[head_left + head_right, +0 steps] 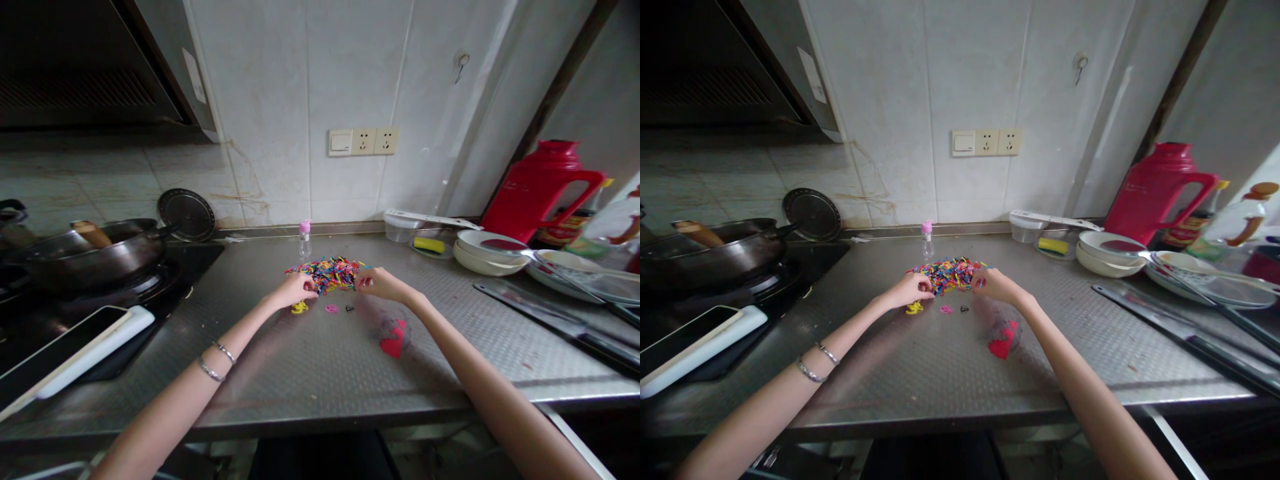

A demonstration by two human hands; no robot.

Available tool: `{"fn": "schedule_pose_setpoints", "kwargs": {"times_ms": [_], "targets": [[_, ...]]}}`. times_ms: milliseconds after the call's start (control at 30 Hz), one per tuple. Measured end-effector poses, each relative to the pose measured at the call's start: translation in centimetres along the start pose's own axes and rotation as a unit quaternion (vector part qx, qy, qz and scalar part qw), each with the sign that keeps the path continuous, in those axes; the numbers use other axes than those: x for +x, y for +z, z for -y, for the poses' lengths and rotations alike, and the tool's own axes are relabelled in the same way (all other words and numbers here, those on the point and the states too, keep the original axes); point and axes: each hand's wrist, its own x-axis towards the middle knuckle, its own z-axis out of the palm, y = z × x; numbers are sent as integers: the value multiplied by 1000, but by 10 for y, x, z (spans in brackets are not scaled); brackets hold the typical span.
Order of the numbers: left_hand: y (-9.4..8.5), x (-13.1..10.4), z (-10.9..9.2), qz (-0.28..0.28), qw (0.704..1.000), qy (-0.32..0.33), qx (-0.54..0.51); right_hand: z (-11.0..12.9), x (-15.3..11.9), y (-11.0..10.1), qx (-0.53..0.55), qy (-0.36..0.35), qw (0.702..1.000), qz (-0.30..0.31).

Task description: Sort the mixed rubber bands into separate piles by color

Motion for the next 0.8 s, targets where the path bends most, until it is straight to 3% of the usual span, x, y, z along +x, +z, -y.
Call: {"fn": "schedule_pose_setpoints", "kwargs": {"times_ms": [367,800], "targets": [[-1,-2,-2,1,999,-7,40,-36,-1,8,10,38,996,-77],[-2,-3,-4,-23,998,3,52,-40,-5,8,-21,39,997,-59]]}}
